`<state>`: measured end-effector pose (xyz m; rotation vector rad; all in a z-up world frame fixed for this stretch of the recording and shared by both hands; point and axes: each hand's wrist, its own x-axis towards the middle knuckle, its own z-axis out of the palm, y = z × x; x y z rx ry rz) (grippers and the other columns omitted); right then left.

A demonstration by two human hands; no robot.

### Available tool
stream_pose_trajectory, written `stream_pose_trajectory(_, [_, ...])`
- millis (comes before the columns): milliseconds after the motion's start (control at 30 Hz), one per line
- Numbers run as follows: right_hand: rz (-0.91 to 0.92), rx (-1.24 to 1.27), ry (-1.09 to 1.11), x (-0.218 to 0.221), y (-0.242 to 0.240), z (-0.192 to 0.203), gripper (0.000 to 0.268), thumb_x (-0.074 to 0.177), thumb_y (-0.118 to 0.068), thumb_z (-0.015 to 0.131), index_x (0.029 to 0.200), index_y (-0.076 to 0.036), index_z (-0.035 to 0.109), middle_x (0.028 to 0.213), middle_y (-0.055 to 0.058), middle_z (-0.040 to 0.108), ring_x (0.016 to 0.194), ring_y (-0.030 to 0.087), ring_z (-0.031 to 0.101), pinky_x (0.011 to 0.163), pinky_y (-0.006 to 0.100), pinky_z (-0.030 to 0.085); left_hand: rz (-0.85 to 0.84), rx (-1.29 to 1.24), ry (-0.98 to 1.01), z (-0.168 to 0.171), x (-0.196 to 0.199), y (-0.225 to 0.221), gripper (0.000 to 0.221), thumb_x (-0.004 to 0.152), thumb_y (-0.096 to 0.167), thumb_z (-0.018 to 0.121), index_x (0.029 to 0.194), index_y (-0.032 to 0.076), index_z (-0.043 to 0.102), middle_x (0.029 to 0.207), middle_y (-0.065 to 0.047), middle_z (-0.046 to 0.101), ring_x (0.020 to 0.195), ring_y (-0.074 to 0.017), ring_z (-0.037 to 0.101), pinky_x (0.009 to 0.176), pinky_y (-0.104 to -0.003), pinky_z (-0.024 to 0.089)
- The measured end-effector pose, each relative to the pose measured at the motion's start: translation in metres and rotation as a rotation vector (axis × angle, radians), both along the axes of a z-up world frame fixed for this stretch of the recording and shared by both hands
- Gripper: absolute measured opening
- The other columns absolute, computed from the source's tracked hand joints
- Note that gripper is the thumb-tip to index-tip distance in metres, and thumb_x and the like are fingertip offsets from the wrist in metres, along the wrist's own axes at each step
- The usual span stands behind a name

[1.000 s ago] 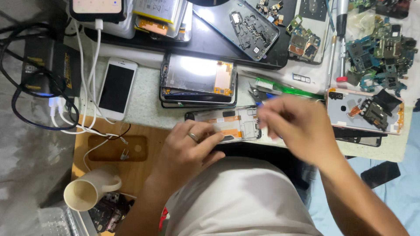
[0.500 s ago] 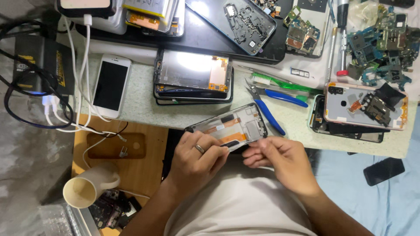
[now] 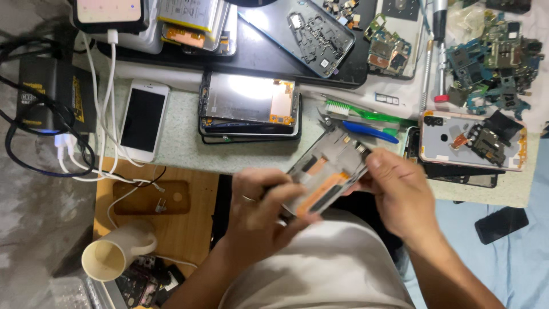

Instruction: The person disassembles a smartphone, removes the battery, and handles the motherboard and other internal components. They use pliers and a marker to work on the parts, then place the components back into the phone casing.

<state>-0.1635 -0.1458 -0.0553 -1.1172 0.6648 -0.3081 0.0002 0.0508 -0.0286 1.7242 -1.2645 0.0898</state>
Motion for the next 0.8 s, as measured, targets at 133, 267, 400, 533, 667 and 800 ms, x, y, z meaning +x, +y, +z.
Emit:
stream_pose_trajectory(133, [-0.103, -0.099, 0.111, 0.005, -0.031, 0.001, 0.024, 0.106, -0.024, 0.06, 0.112, -0.003, 0.069, 0.085, -0.001, 0.06, 0.072, 0.008, 0.05, 0.062, 0.024, 0.039, -0.013, 0.055, 0.578, -0.004, -0.001, -0.011, 0.043, 0.11, 0.045, 0.054, 0.122, 0.005, 0.063, 0.121, -0.013, 0.066, 0.108, -0.0199, 0.068, 0.093, -0.033, 0.057])
stream_pose_trajectory(267, [0.022, -0.145, 0.001, 0.02, -0.053, 0.005, 0.027, 0.11, -0.027, 0.061, 0.107, 0.0, 0.067, 0.085, -0.005, 0.057, 0.074, 0.005, 0.046, 0.064, 0.021, 0.035, -0.351, 0.056, 1.211, -0.022, 0.0, -0.03, 0.055, 0.115, 0.043, 0.042, 0.144, -0.002, 0.056, 0.128, -0.022, 0.068, 0.114, -0.0211, 0.065, 0.099, -0.034, 0.054])
stream_pose_trajectory(400, [0.01, -0.181, -0.005, 0.043, -0.051, 0.013, 0.027, 0.11, -0.028, 0.059, 0.104, -0.002, 0.067, 0.086, -0.003, 0.061, 0.071, 0.006, 0.05, 0.062, 0.023, 0.039, -0.609, -0.142, 1.853, -0.03, -0.002, -0.059, 0.059, 0.115, 0.04, 0.035, 0.151, -0.006, 0.042, 0.137, -0.023, 0.06, 0.117, -0.03, 0.066, 0.101, -0.044, 0.056])
stream_pose_trajectory(533, [-0.045, -0.529, 0.068, 0.052, -0.043, 0.032, 0.032, 0.116, -0.028, 0.052, 0.108, -0.001, 0.067, 0.085, 0.0, 0.063, 0.073, 0.007, 0.053, 0.065, 0.025, 0.044, -0.683, -0.145, 1.958, -0.021, 0.0, -0.07, 0.066, 0.112, 0.046, 0.03, 0.154, -0.004, 0.037, 0.141, -0.025, 0.056, 0.122, -0.0382, 0.064, 0.103, -0.05, 0.056])
stream_pose_trajectory(667, [-0.151, -0.647, 0.036, 0.045, -0.029, 0.047, 0.027, 0.114, -0.02, 0.051, 0.115, 0.002, 0.065, 0.096, 0.004, 0.068, 0.077, 0.009, 0.061, 0.07, 0.024, 0.051, -0.679, -0.166, 1.949, -0.026, 0.002, -0.08, 0.07, 0.111, 0.05, 0.027, 0.156, -0.003, 0.035, 0.146, -0.024, 0.054, 0.128, -0.0408, 0.06, 0.106, -0.051, 0.053])
stream_pose_trajectory(800, [-0.182, -0.599, 0.003, 0.028, -0.021, 0.048, 0.019, 0.113, -0.012, 0.054, 0.115, 0.003, 0.065, 0.1, 0.007, 0.071, 0.083, 0.01, 0.064, 0.075, 0.023, 0.051, -0.778, -0.231, 1.923, -0.034, 0.005, -0.084, 0.074, 0.115, 0.053, 0.022, 0.161, -0.004, 0.034, 0.149, -0.028, 0.052, 0.139, -0.0394, 0.054, 0.114, -0.051, 0.049])
